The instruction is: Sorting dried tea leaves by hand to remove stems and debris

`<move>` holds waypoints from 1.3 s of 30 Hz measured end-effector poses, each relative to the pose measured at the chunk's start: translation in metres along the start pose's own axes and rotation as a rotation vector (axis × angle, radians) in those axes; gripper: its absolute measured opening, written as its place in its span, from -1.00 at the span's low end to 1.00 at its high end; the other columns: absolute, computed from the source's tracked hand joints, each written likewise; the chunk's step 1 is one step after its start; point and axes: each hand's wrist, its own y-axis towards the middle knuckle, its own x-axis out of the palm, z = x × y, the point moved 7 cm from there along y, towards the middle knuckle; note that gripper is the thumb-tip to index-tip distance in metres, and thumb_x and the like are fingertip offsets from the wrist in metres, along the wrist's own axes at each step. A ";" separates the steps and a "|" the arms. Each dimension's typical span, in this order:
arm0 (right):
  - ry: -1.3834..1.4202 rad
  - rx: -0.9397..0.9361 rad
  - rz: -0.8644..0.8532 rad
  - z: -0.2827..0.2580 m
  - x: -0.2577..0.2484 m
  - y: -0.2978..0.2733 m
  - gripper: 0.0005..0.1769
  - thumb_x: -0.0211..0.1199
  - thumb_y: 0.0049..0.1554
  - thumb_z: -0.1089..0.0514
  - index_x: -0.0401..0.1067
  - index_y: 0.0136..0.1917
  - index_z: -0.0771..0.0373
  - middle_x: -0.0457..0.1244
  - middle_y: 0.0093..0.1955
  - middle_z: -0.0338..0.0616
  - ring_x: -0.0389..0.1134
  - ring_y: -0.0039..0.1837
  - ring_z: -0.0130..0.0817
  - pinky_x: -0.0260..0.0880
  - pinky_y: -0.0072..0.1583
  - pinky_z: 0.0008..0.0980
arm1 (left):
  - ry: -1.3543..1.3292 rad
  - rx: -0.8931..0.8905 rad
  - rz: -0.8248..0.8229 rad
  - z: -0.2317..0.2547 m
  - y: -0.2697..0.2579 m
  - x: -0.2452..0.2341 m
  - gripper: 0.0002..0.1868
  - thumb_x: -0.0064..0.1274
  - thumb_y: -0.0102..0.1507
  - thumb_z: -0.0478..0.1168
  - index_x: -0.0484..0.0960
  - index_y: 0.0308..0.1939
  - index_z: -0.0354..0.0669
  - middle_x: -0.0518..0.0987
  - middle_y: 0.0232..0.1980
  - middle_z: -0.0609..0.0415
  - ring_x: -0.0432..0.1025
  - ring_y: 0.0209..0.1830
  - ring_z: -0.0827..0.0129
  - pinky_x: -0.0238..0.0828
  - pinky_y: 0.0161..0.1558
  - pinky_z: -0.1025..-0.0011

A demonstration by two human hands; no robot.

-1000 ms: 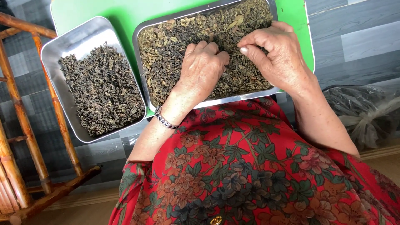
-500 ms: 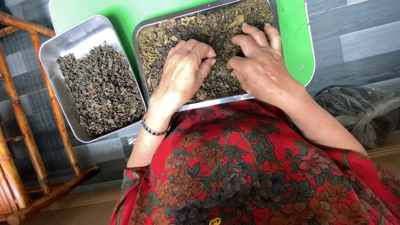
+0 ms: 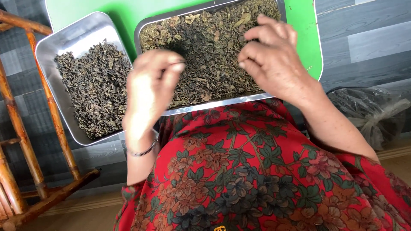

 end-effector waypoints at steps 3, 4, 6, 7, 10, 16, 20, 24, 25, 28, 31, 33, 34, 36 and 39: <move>0.115 0.037 0.026 0.007 -0.013 -0.001 -0.85 0.50 0.21 0.23 0.55 0.02 0.21 0.31 0.25 0.00 0.15 0.53 0.21 -0.03 0.40 0.19 | 0.121 -0.143 0.115 -0.019 -0.034 -0.033 -0.95 0.11 0.44 -0.33 0.65 -0.07 -0.22 0.66 -0.05 -0.03 0.51 -0.02 0.11 0.35 0.09 0.16; 0.153 0.048 0.039 0.007 -0.017 0.000 -0.87 0.47 0.26 0.25 0.53 0.03 0.21 0.33 0.23 -0.03 0.23 0.48 0.13 -0.01 0.42 0.14 | 0.189 -0.201 0.151 -0.027 -0.047 -0.044 -0.99 0.15 0.43 -0.38 0.65 -0.08 -0.25 0.65 -0.06 -0.05 0.51 -0.04 0.09 0.35 0.07 0.17; 0.192 0.061 0.053 0.007 -0.021 0.002 -0.89 0.43 0.30 0.27 0.50 0.04 0.20 0.36 0.21 -0.06 0.30 0.44 0.06 0.02 0.44 0.08 | 0.257 -0.259 0.186 -0.042 -0.073 -0.059 -0.96 0.18 0.42 -0.44 0.64 -0.08 -0.29 0.63 -0.08 -0.07 0.50 -0.06 0.08 0.35 0.05 0.18; 0.240 0.060 0.068 0.007 -0.023 0.003 -0.92 0.38 0.35 0.28 0.49 0.06 0.23 0.38 0.12 -0.11 0.38 0.27 -0.06 0.14 0.38 0.05 | 0.367 -0.299 0.202 -0.051 -0.086 -0.065 -0.95 0.23 0.44 -0.42 0.66 -0.07 -0.26 0.66 -0.07 -0.05 0.52 -0.06 0.09 0.38 0.04 0.18; 0.398 0.123 0.055 0.003 -0.026 0.009 -0.96 0.30 0.40 0.33 0.46 0.07 0.31 0.37 0.01 -0.13 0.41 0.07 -0.23 0.31 0.22 -0.15 | 0.540 -0.382 0.217 -0.072 -0.116 -0.076 -0.90 0.35 0.43 -0.36 0.70 -0.08 -0.19 0.70 -0.10 0.02 0.52 -0.11 0.17 0.40 -0.03 0.20; 0.468 0.218 0.005 0.012 -0.020 0.013 -0.94 0.33 0.36 0.39 0.48 0.07 0.32 0.33 -0.07 -0.16 0.37 0.00 -0.34 0.37 0.10 -0.33 | 0.620 -0.459 0.259 -0.087 -0.137 -0.086 -0.78 0.51 0.35 -0.28 0.73 -0.07 -0.21 0.71 -0.09 -0.01 0.51 -0.08 0.12 0.40 -0.07 0.18; 0.420 0.260 -0.039 0.017 -0.017 0.012 -0.89 0.34 0.34 0.43 0.51 0.06 0.29 0.34 -0.11 -0.22 0.36 -0.02 -0.39 0.36 0.06 -0.37 | 0.541 -0.389 0.306 -0.077 -0.129 -0.084 -0.80 0.46 0.39 -0.37 0.74 0.02 -0.30 0.72 -0.04 -0.08 0.54 -0.04 0.10 0.45 -0.02 0.16; 0.610 0.317 -0.053 0.017 -0.013 0.010 -0.95 0.28 0.38 0.39 0.49 0.11 0.34 0.38 -0.01 -0.11 0.42 0.06 -0.35 0.44 0.12 -0.39 | 0.531 -0.328 0.316 -0.056 -0.100 -0.073 -0.82 0.43 0.40 -0.35 0.73 0.00 -0.31 0.74 -0.01 -0.09 0.57 -0.02 0.09 0.45 0.07 0.15; 0.741 0.391 -0.054 0.022 -0.007 0.007 -0.92 0.26 0.37 0.39 0.48 0.12 0.30 0.38 -0.04 -0.11 0.44 0.04 -0.40 0.48 0.12 -0.46 | 0.456 -0.255 0.308 -0.044 -0.086 -0.067 -0.86 0.37 0.43 -0.31 0.75 -0.02 -0.31 0.73 -0.02 -0.09 0.56 -0.01 0.07 0.41 0.10 0.13; 0.950 0.459 -0.021 0.031 0.002 0.003 -0.89 0.22 0.37 0.39 0.45 0.15 0.29 0.38 -0.07 -0.10 0.45 0.00 -0.44 0.51 0.12 -0.53 | 0.361 -0.085 0.265 -0.017 -0.042 -0.042 -0.92 0.34 0.41 -0.31 0.78 -0.10 -0.27 0.73 -0.12 -0.07 0.60 -0.05 0.11 0.46 0.13 0.13; 1.014 0.438 0.044 0.034 -0.002 0.002 -0.90 0.21 0.38 0.38 0.44 0.16 0.30 0.37 -0.06 -0.08 0.45 -0.01 -0.42 0.53 0.13 -0.51 | 0.303 0.082 0.183 -0.002 0.000 -0.010 -0.93 0.39 0.32 -0.34 0.79 -0.22 -0.20 0.73 -0.22 0.01 0.61 -0.17 0.20 0.49 0.04 0.16; 1.002 0.419 0.075 0.036 -0.006 0.001 -0.92 0.21 0.40 0.35 0.43 0.17 0.30 0.37 -0.05 -0.08 0.45 0.01 -0.41 0.55 0.14 -0.49 | 0.268 0.151 0.138 0.003 0.021 0.010 -0.91 0.42 0.28 -0.33 0.78 -0.26 -0.18 0.71 -0.23 0.07 0.57 -0.22 0.25 0.43 -0.03 0.19; 1.008 0.418 0.079 0.036 -0.007 0.000 -0.91 0.19 0.40 0.36 0.42 0.17 0.30 0.37 -0.05 -0.06 0.45 0.01 -0.39 0.55 0.15 -0.47 | 0.274 0.155 0.102 0.003 0.029 0.022 -0.93 0.40 0.26 -0.34 0.79 -0.29 -0.15 0.70 -0.29 0.08 0.53 -0.30 0.23 0.44 -0.14 0.19; 1.015 0.415 0.085 0.036 -0.008 -0.002 -0.91 0.18 0.40 0.36 0.42 0.18 0.31 0.37 -0.04 -0.03 0.45 0.01 -0.37 0.55 0.16 -0.46 | 0.283 0.160 0.066 0.004 0.040 0.040 -0.93 0.39 0.24 -0.34 0.81 -0.33 -0.13 0.68 -0.35 0.09 0.48 -0.39 0.21 0.46 -0.25 0.20; 1.002 0.427 0.098 0.036 -0.008 -0.004 -0.91 0.20 0.39 0.37 0.42 0.17 0.33 0.37 -0.05 -0.03 0.46 0.01 -0.35 0.56 0.17 -0.44 | 0.348 0.043 -0.102 -0.011 0.050 0.072 -0.98 0.32 0.25 -0.26 0.79 -0.27 -0.09 0.62 -0.32 0.13 0.42 -0.27 0.10 0.35 -0.09 0.10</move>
